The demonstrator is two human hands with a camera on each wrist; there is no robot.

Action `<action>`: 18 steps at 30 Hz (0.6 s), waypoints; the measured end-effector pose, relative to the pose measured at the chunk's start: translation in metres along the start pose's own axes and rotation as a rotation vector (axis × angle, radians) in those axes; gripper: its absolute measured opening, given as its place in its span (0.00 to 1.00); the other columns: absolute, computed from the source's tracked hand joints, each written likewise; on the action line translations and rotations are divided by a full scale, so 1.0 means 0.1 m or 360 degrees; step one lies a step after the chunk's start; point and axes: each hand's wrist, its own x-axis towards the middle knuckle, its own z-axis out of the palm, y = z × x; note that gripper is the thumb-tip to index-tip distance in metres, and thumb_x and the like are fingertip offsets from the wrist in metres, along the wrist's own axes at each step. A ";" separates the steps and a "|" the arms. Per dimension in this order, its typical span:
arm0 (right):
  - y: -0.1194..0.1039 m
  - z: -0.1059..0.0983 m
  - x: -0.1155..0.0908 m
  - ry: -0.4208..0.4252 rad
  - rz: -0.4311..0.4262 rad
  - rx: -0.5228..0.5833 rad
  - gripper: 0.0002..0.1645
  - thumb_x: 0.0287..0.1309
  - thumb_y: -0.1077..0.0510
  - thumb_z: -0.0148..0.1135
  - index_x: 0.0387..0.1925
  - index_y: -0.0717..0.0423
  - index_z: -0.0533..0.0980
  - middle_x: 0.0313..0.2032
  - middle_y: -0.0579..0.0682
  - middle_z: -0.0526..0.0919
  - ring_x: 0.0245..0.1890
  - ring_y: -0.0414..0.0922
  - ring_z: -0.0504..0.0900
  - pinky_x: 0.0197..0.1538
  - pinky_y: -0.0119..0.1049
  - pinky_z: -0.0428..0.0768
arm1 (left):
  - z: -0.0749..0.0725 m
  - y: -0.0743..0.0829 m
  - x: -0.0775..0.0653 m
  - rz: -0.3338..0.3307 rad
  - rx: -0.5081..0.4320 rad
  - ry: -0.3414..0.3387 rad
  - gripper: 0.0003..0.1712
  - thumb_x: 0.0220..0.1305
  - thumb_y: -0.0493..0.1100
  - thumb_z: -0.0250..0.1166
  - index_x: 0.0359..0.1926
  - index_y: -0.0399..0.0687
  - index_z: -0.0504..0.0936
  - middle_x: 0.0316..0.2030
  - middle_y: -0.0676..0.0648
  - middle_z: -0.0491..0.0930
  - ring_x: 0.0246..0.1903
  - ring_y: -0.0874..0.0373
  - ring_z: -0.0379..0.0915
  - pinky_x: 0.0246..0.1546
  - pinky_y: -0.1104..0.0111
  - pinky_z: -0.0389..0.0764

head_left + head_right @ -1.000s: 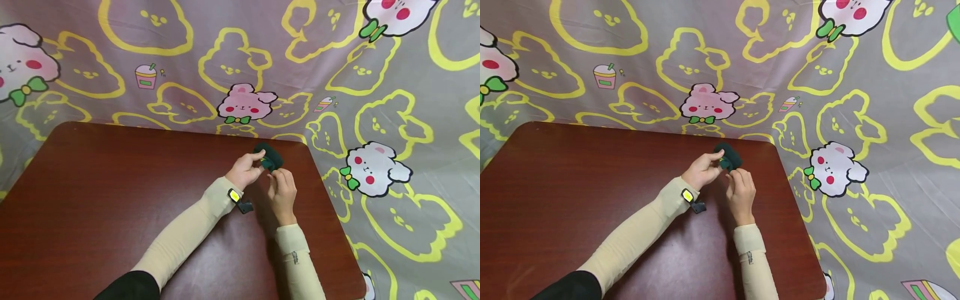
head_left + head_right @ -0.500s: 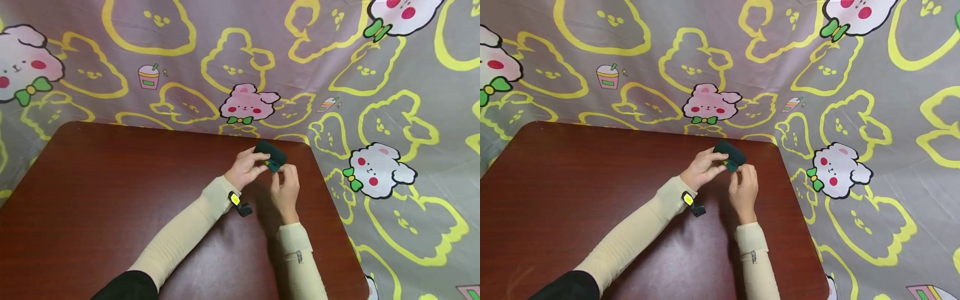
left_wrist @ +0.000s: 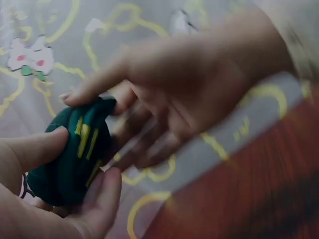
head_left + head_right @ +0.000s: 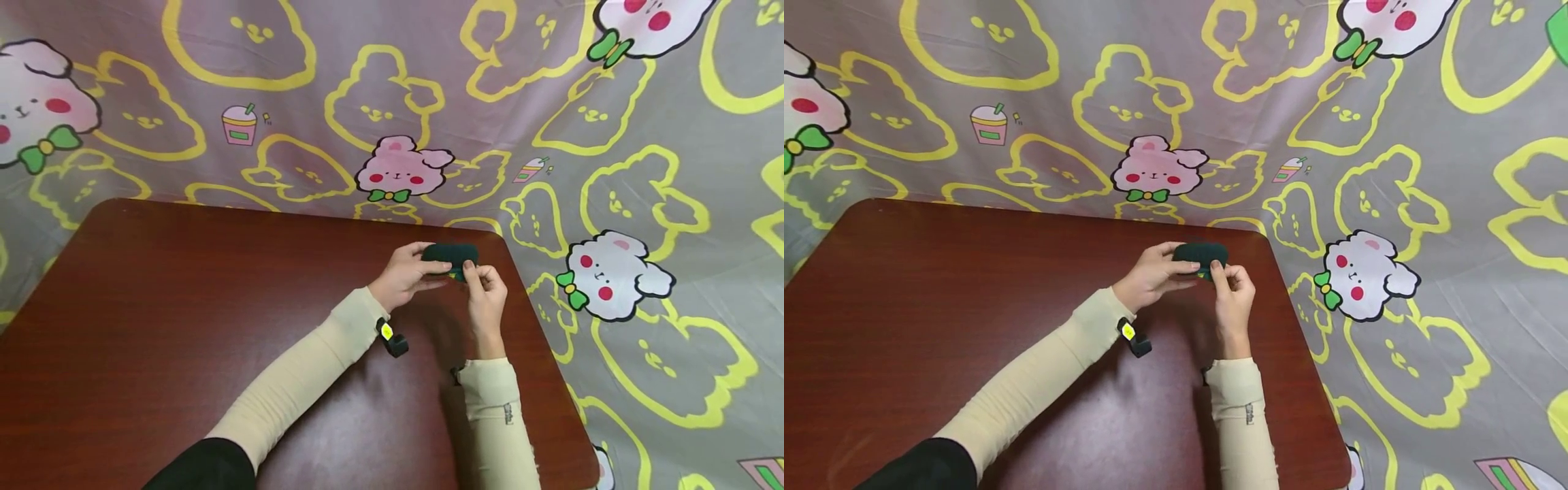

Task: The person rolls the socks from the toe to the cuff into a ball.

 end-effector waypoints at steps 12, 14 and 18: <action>0.29 -0.25 0.05 -0.0441 0.0347 -0.0992 0.30 0.74 0.47 0.55 0.73 0.45 0.66 0.41 0.65 0.83 0.36 0.58 0.81 0.38 0.43 0.79 | -0.33 -0.32 0.16 0.0298 0.1694 -0.0018 0.41 0.53 0.43 0.80 0.68 0.50 0.75 0.60 0.43 0.73 0.54 0.49 0.71 0.54 0.57 0.75; 0.33 -0.26 0.04 -0.0473 0.0395 -0.1112 0.29 0.75 0.45 0.54 0.72 0.47 0.68 0.43 0.65 0.83 0.38 0.61 0.81 0.39 0.45 0.78 | -0.35 -0.36 0.19 0.0280 0.1889 -0.0056 0.43 0.51 0.40 0.81 0.68 0.45 0.74 0.59 0.41 0.70 0.55 0.47 0.68 0.57 0.55 0.73; 0.41 -0.27 0.03 -0.0512 0.0460 -0.1283 0.29 0.75 0.44 0.52 0.72 0.47 0.68 0.52 0.60 0.81 0.44 0.57 0.82 0.43 0.50 0.79 | -0.40 -0.41 0.25 0.0261 0.2211 -0.0082 0.43 0.54 0.43 0.80 0.69 0.42 0.73 0.57 0.41 0.72 0.52 0.47 0.72 0.54 0.54 0.75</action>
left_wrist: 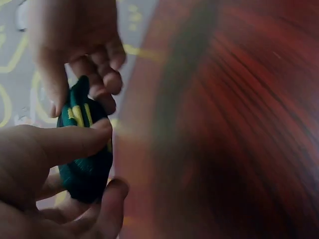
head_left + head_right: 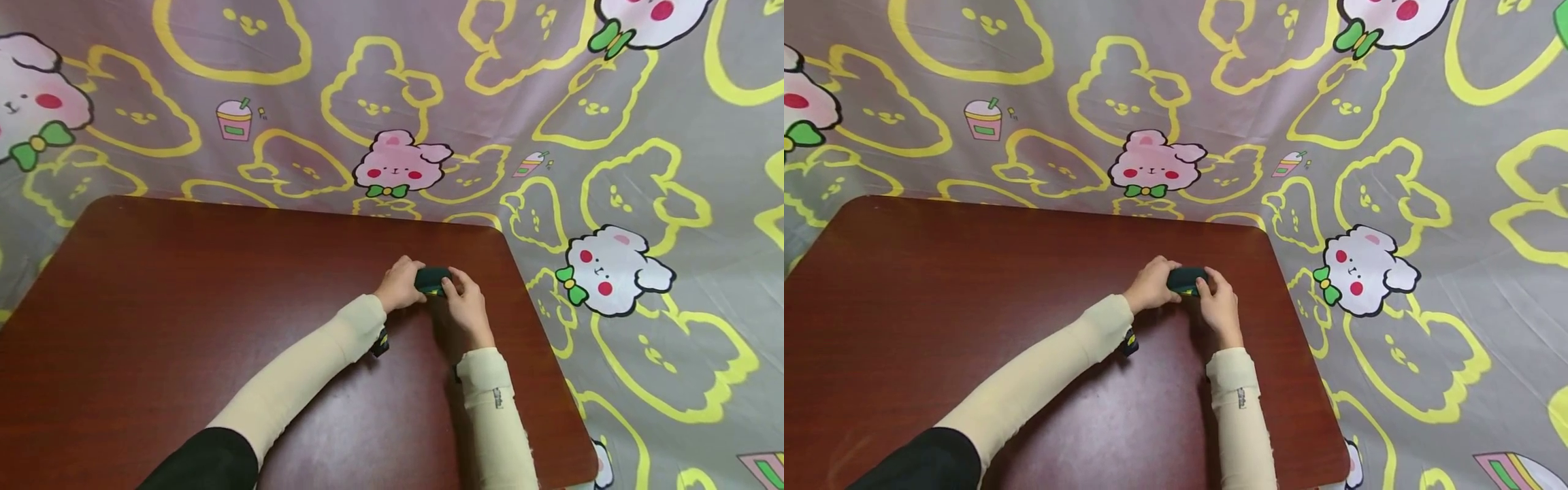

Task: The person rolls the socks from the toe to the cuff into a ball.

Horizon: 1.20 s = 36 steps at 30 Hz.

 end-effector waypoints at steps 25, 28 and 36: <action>0.20 0.24 0.01 0.0023 0.0062 -0.0262 0.21 0.74 0.51 0.55 0.64 0.51 0.75 0.61 0.58 0.77 0.59 0.64 0.72 0.57 0.61 0.71 | 0.25 -0.25 -0.03 0.0138 0.0490 -0.0003 0.38 0.48 0.54 0.82 0.55 0.38 0.80 0.45 0.42 0.78 0.44 0.48 0.78 0.48 0.58 0.79; 0.20 0.25 0.03 -0.0002 0.0078 -0.0262 0.23 0.75 0.49 0.54 0.65 0.50 0.74 0.62 0.58 0.76 0.60 0.64 0.71 0.59 0.62 0.70 | 0.22 -0.27 -0.04 0.0121 0.0476 -0.0029 0.43 0.49 0.58 0.81 0.60 0.39 0.78 0.50 0.40 0.77 0.48 0.45 0.77 0.50 0.56 0.79; 0.24 0.08 0.04 0.0037 0.0198 -0.0284 0.36 0.74 0.37 0.47 0.72 0.53 0.65 0.66 0.60 0.72 0.65 0.66 0.65 0.63 0.64 0.63 | -0.19 -0.36 -0.02 -0.0013 0.0372 0.0034 0.45 0.60 0.68 0.68 0.68 0.45 0.74 0.60 0.38 0.71 0.57 0.41 0.64 0.52 0.53 0.76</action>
